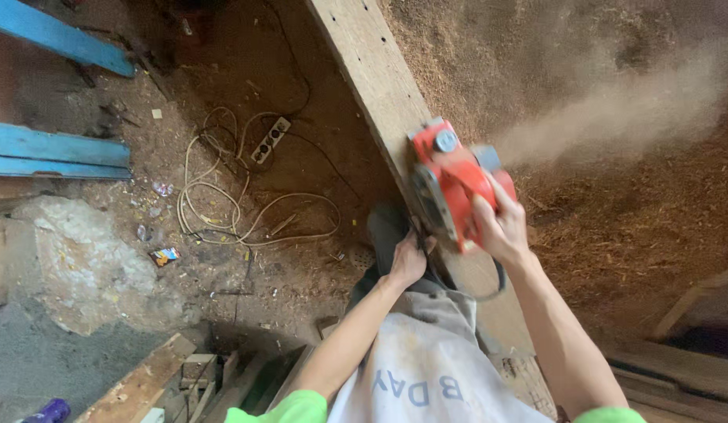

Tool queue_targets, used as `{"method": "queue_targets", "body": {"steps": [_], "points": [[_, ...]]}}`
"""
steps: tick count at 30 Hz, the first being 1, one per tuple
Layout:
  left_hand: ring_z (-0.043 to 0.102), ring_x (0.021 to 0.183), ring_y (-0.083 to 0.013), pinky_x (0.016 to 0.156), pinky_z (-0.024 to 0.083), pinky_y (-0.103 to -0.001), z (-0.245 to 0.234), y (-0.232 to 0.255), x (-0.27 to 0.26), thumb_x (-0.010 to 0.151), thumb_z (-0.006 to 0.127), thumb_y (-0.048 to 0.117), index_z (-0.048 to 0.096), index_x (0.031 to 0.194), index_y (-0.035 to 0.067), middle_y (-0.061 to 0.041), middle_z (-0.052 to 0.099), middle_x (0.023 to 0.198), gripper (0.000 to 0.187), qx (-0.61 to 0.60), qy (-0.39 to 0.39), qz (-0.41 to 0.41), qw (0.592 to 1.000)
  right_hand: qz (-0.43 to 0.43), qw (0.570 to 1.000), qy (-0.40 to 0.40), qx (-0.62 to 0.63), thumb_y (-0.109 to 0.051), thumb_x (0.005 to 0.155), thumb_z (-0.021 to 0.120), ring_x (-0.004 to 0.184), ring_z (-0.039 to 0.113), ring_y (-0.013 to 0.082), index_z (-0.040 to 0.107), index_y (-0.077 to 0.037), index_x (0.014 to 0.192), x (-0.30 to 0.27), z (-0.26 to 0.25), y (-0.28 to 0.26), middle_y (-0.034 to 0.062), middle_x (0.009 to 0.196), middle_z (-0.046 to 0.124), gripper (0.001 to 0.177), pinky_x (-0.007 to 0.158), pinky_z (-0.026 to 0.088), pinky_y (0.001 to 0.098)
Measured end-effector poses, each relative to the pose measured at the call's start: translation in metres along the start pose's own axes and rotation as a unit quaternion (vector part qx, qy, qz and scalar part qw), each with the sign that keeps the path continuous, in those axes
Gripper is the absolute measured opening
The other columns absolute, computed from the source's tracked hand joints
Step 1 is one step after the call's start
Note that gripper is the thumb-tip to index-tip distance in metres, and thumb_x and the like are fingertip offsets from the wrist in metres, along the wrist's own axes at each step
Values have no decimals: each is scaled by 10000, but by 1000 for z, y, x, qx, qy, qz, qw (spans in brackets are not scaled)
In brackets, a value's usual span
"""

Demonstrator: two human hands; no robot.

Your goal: The person uses a red electric sander to smooth the surface of a long wooden plank resting on a workbench. They move the sander back and forth along the length of the wood, generating sawdust, and occasionally flip the plank to work on different sides.

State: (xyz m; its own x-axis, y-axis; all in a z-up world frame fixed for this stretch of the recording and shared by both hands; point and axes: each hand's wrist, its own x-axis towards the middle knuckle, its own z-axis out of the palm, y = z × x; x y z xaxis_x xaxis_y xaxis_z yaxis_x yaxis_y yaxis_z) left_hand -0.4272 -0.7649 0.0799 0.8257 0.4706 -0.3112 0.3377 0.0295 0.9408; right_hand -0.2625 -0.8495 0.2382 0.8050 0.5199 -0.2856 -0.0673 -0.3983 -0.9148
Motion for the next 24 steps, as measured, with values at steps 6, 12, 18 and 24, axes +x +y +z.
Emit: {"method": "queue_targets", "body": {"steps": [6,12,18,24], "points": [[653,1084,-462,905,516,-494,24,-15,2,1036,555,375,666,1086,-18,-285,703,1107,411,88,-19,-81,993,-116,993,-14,-24,-295,1086,582,591,595,52,576,-97,1489,136,49,-39,-25,775,657,449,546,501,254],[641,1081,-478,902,507,-508,19,-2,3,1007,562,387,639,1091,-18,-289,687,1124,421,99,3,-74,992,-148,987,-57,-10,-326,1132,589,546,617,123,622,-37,1207,228,83,-38,57,700,656,300,531,494,306],[612,1262,-399,1050,480,-416,17,-13,-20,999,612,419,603,1338,-7,-260,626,1354,544,109,61,-43,991,-591,685,147,-400,-205,1112,300,685,660,269,562,-122,1205,221,61,14,84,811,639,290,603,515,345],[665,1250,-279,1053,490,-337,14,-47,-90,984,573,438,628,1361,71,-169,680,1333,529,65,124,-151,979,-185,976,-113,-29,-239,1118,502,509,568,113,604,-108,1314,106,9,1,15,679,582,257,484,445,303]]}}
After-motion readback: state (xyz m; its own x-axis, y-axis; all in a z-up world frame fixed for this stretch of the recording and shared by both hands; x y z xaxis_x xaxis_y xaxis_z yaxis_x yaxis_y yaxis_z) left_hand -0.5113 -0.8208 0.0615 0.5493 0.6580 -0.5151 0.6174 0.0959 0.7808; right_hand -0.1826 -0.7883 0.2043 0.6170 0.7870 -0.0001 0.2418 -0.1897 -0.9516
